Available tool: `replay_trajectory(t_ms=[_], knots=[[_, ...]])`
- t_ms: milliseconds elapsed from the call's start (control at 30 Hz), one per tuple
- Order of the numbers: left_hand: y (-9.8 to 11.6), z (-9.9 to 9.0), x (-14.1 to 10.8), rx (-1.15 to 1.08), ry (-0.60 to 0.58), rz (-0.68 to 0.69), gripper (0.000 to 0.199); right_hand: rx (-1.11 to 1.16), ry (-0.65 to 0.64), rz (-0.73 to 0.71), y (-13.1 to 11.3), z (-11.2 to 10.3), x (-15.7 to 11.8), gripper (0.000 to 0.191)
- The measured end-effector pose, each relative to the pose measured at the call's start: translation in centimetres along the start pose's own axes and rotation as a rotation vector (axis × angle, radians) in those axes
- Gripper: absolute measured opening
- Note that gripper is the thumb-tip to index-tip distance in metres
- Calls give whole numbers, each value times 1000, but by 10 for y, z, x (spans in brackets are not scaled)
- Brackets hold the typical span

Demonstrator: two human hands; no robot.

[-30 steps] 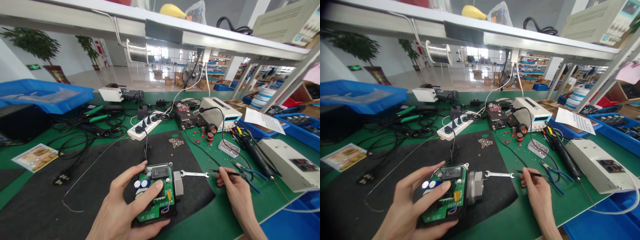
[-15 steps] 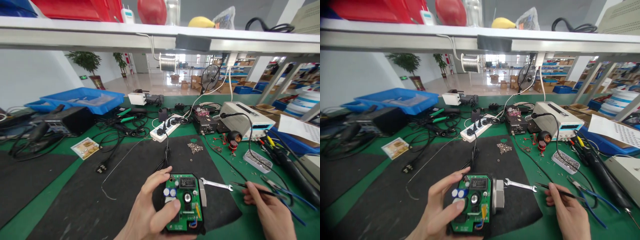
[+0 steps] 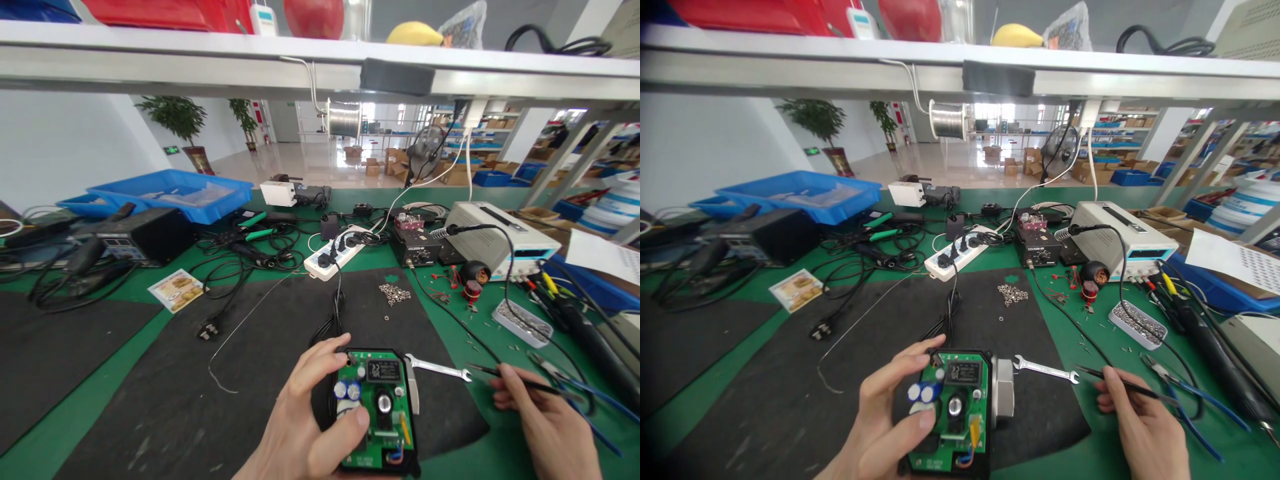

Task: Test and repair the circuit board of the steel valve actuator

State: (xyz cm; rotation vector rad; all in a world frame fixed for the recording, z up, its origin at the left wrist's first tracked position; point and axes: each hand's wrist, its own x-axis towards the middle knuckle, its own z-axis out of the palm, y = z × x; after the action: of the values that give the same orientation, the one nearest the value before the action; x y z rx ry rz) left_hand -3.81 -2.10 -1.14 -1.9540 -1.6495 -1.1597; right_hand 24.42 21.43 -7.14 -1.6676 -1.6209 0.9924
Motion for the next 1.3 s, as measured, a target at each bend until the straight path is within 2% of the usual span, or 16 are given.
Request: replay_trajectory(t_ms=[167,267,467,633,767,1300], knots=[[-2,-4,2,7,-31,26,77,30,-21,-29,9,1,3,62],[-2,0,1,28,-41,14,75,40,-29,-41,11,2,3,61],[4,13,-2,70,89,-121,79,21,-17,-42,7,1,2,63],[1,1,4,24,-18,-35,76,19,-16,-54,3,1,2,63],[-1,-5,8,20,-67,-26,72,-6,0,-52,1,0,1,64],[6,-5,9,3,-66,-97,68,39,-52,-40,15,1,6,62]])
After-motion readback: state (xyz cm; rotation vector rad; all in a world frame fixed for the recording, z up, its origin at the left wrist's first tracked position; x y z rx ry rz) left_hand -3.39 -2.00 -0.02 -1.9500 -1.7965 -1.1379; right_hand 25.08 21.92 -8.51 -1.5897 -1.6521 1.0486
